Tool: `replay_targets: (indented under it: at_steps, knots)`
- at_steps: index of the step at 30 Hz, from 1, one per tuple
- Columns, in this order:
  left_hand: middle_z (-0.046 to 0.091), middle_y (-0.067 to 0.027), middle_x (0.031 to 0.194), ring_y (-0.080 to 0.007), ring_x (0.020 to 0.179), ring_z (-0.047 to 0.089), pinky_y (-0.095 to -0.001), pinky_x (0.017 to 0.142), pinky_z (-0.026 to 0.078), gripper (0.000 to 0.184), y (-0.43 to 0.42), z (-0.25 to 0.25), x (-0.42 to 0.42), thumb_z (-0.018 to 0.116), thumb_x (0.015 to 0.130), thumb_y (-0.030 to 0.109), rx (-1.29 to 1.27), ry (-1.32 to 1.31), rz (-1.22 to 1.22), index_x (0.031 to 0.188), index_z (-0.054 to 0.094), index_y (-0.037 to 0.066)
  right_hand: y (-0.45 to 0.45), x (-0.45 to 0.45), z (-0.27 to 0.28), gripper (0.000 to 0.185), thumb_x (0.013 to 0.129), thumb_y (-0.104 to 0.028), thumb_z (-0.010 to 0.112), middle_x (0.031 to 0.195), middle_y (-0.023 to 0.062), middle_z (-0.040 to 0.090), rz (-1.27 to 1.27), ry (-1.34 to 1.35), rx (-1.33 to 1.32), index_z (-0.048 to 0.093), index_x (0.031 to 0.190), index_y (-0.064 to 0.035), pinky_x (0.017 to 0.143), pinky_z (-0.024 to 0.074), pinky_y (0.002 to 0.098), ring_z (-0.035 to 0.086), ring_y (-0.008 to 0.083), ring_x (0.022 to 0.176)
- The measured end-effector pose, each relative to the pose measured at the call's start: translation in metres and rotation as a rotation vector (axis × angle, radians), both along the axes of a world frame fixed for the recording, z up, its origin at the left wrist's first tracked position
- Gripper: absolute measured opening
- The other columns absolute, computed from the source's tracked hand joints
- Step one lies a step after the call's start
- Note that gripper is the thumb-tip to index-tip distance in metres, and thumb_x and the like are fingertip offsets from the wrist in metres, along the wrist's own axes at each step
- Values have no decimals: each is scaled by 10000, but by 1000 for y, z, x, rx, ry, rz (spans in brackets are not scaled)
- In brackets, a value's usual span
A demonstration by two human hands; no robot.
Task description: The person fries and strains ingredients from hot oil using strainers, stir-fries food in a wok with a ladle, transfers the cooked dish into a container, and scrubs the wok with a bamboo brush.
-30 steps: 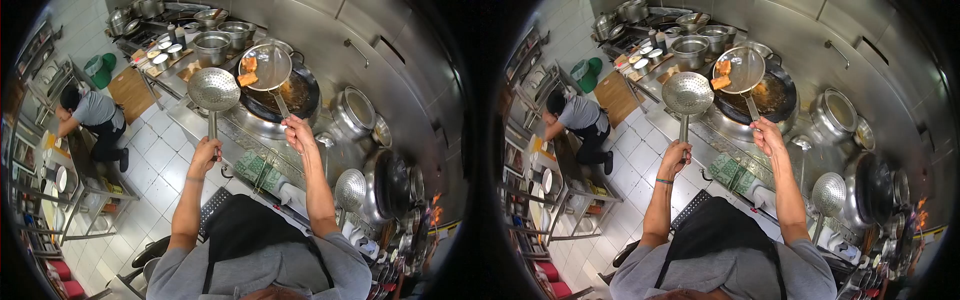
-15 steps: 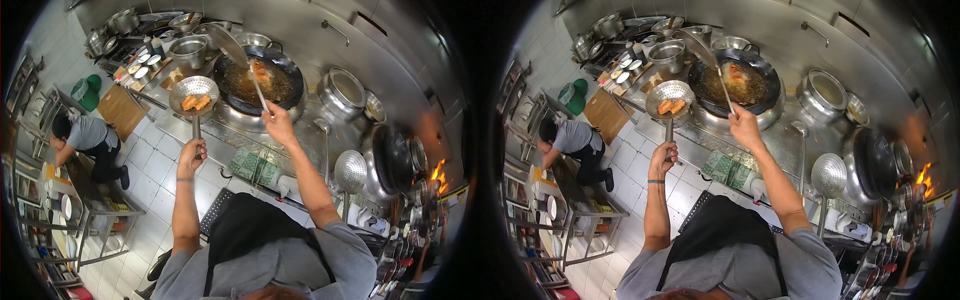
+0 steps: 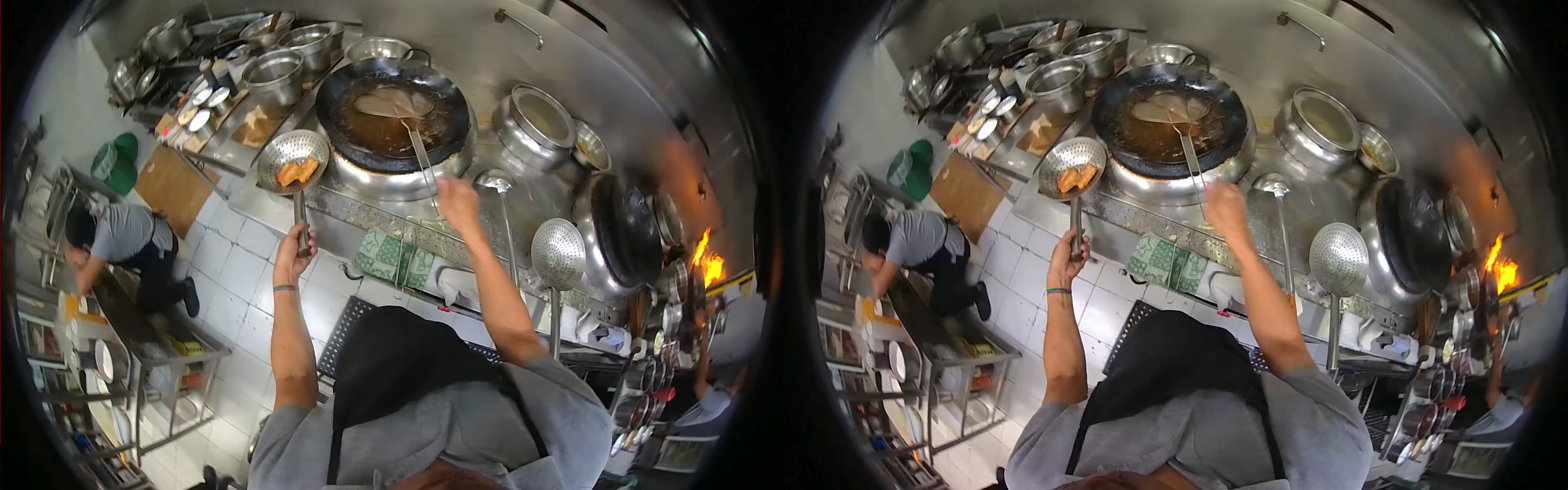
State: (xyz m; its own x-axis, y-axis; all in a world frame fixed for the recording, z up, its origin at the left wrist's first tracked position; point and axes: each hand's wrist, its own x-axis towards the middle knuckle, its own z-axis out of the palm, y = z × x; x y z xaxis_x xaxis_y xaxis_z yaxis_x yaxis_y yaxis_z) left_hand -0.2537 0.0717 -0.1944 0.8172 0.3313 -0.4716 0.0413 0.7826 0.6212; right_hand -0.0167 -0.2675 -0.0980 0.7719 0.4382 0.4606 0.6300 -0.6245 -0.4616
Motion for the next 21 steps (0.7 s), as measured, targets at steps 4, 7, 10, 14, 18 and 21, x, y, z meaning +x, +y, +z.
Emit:
replay_targets:
  at_steps: [4, 7, 10, 14, 18, 21]
  knots:
    - [643, -111, 970, -223, 821, 613, -420, 788, 553, 408, -27, 27, -26, 529, 1001, 444, 46, -72, 64, 1155, 549, 67, -113, -45, -11, 453, 850, -211, 697, 1103, 250, 608, -465, -26, -215, 566, 1238, -16, 857, 489, 508, 592, 435, 1016]
    - [631, -94, 1041, -218, 878, 614, -429, 815, 548, 349, -35, 19, -51, 532, 1011, 414, -8, -69, 71, 1161, 560, 100, -195, -63, -61, 534, 802, -284, 728, 1144, 255, 609, -686, 175, -595, 564, 1238, -23, 904, 496, 503, 593, 442, 1070]
    - [617, -92, 1091, -237, 958, 598, -440, 839, 538, 356, -40, 13, -67, 531, 1010, 420, -31, -108, 62, 1155, 561, 96, -216, -69, -55, 431, 804, -242, 677, 1092, 281, 659, -670, 419, -578, 623, 1155, 3, 897, 499, 528, 640, 457, 997]
    - [620, -99, 1097, -239, 925, 607, -430, 827, 541, 349, -44, 10, -66, 535, 1009, 412, -53, -123, 80, 1138, 558, 89, -243, -49, -53, 349, 813, -194, 639, 1023, 291, 676, -524, 324, -371, 635, 1093, 15, 837, 506, 513, 655, 476, 937]
    - [645, -105, 1033, -220, 826, 617, -369, 733, 554, 279, -41, 25, -38, 555, 1008, 353, -141, -72, 140, 1087, 564, 86, -215, -61, -10, 312, 903, -112, 604, 843, 201, 673, -282, 249, -105, 591, 1185, 22, 711, 529, 447, 678, 332, 770]
    - [640, -89, 902, -161, 686, 590, -278, 573, 511, 225, -27, 17, -15, 578, 986, 290, -172, -36, 126, 993, 573, 65, -155, -99, 62, 393, 975, -139, 577, 712, 92, 589, -114, 591, 192, 500, 1339, -13, 507, 491, 347, 586, 179, 562]
